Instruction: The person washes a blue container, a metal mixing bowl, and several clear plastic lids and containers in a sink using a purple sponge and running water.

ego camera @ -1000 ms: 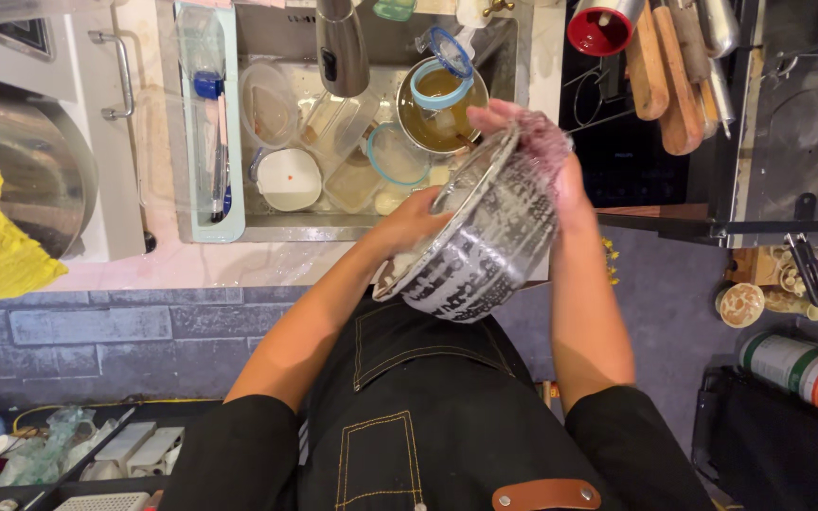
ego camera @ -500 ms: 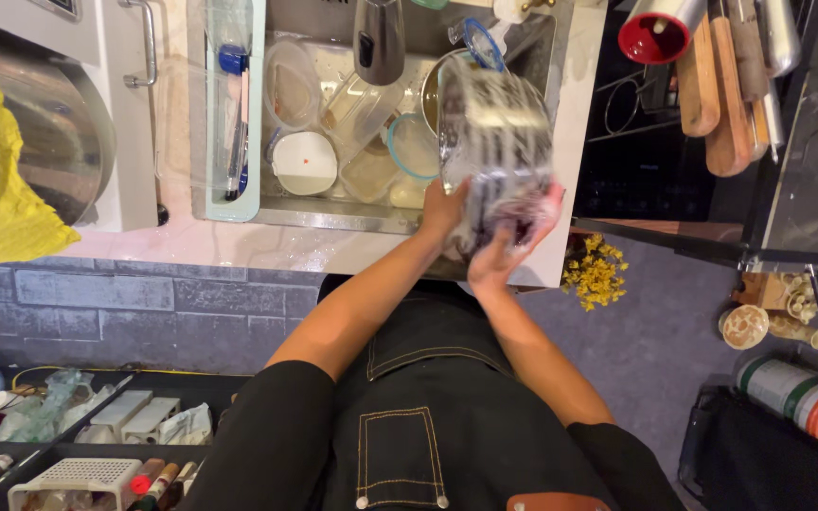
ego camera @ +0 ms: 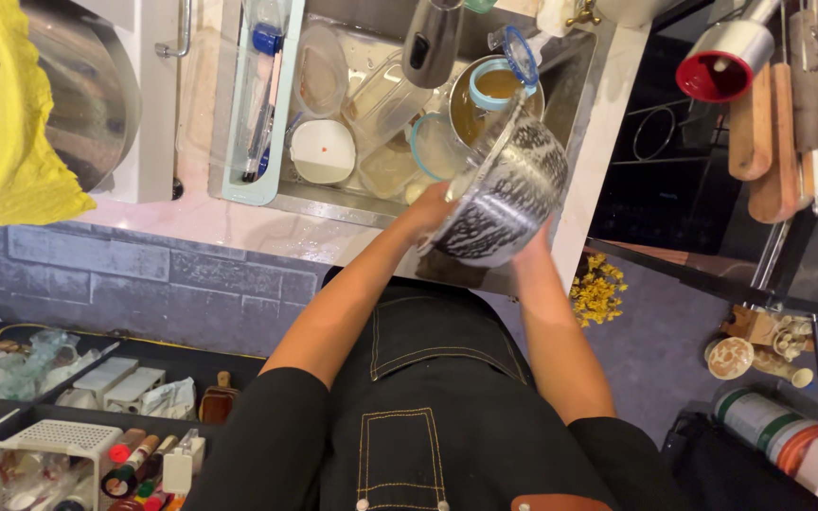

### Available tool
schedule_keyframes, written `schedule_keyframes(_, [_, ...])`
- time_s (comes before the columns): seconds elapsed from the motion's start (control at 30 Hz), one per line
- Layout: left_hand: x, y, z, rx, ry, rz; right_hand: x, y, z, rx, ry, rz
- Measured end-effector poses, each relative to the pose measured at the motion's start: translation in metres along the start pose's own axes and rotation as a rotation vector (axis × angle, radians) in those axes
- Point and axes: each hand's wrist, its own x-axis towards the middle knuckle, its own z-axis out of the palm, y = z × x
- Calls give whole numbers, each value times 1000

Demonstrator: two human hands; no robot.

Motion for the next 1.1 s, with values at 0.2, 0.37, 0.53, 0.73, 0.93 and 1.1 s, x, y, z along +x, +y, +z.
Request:
schedule_keyframes(0.2, [20,5,-46,344,729,240,6,25,-13,-148,126,-398])
schedule_keyframes(0.37, [11,28,-59,450,669,249,33,4,-18,-1024,138,-792])
schedule_keyframes(0.53, [13,55,-100,436,375,253,61,-14,-28,-854,358,-668])
schedule_keyframes(0.73, [53,62,-175,1042,747,508,71,-27,-27,-986,336,-636])
schedule_keyframes(0.93, [57,63,-204,797,535,262,56,-36,-1,-947,314,-609])
schedule_keyframes(1.1, [1,50,-227,333,599,321,49,-25,33,-725,340,-272])
